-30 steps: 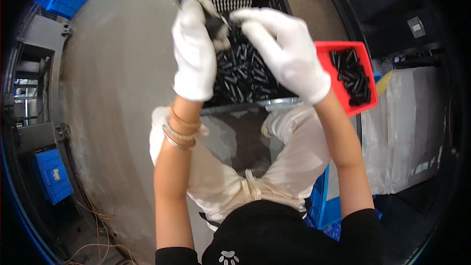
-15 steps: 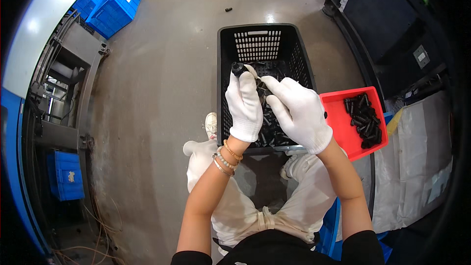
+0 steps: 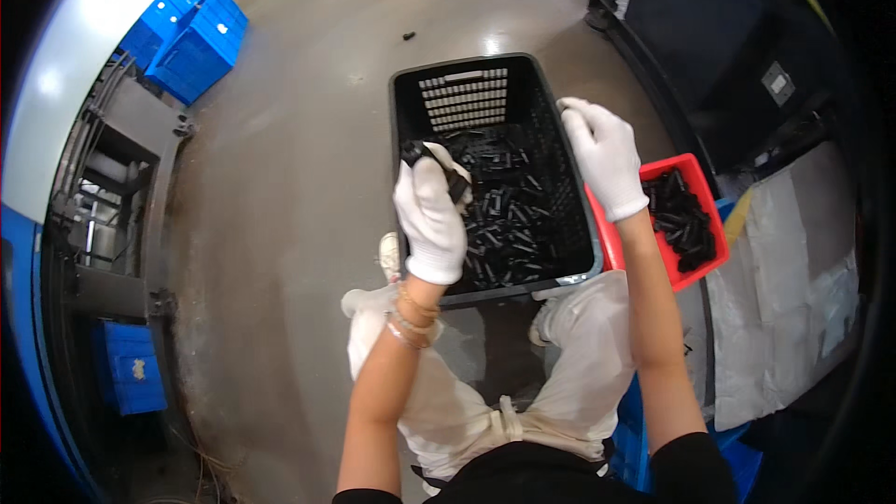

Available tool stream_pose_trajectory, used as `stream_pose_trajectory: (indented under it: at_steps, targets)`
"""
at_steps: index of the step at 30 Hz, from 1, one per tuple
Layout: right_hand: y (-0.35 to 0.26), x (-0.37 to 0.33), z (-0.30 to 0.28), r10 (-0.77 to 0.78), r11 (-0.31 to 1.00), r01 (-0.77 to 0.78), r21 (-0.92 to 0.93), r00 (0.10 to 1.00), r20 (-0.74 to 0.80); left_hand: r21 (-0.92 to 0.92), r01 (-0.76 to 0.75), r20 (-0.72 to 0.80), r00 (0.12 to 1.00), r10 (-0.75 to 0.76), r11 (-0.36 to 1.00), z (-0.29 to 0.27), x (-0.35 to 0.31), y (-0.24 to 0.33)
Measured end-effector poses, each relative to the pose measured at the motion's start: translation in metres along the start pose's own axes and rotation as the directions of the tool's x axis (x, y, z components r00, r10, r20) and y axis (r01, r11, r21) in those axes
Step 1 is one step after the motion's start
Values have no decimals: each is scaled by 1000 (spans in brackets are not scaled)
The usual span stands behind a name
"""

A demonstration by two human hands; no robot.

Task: The person sorts small black plastic molded parts by hand, placing them into different bins including a black basket, a red tray, and a blue crate.

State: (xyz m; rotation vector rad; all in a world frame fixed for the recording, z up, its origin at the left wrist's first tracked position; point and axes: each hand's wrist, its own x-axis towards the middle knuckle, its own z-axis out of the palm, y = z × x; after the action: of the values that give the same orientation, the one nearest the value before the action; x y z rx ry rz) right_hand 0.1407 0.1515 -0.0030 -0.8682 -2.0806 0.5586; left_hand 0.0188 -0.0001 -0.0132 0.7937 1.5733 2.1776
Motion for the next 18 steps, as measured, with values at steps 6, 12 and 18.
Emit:
stream_pose_trajectory:
  at_steps: [6, 12, 18]
  targets:
    - [121, -3, -47, 322, 881, -274, -386, 944, 65, 362, -22, 157, 987, -38, 932, -7, 17, -11]
    - [227, -87, -64, 648, 494, -285, -821, 751, 129, 435, -83, 271, 962, -42, 896, -8, 16, -21]
    - [271, -115, -39, 501, 588, -199, -784, 851, 160, 460, -148, 354, 935, -28, 875, 1, 17, -30]
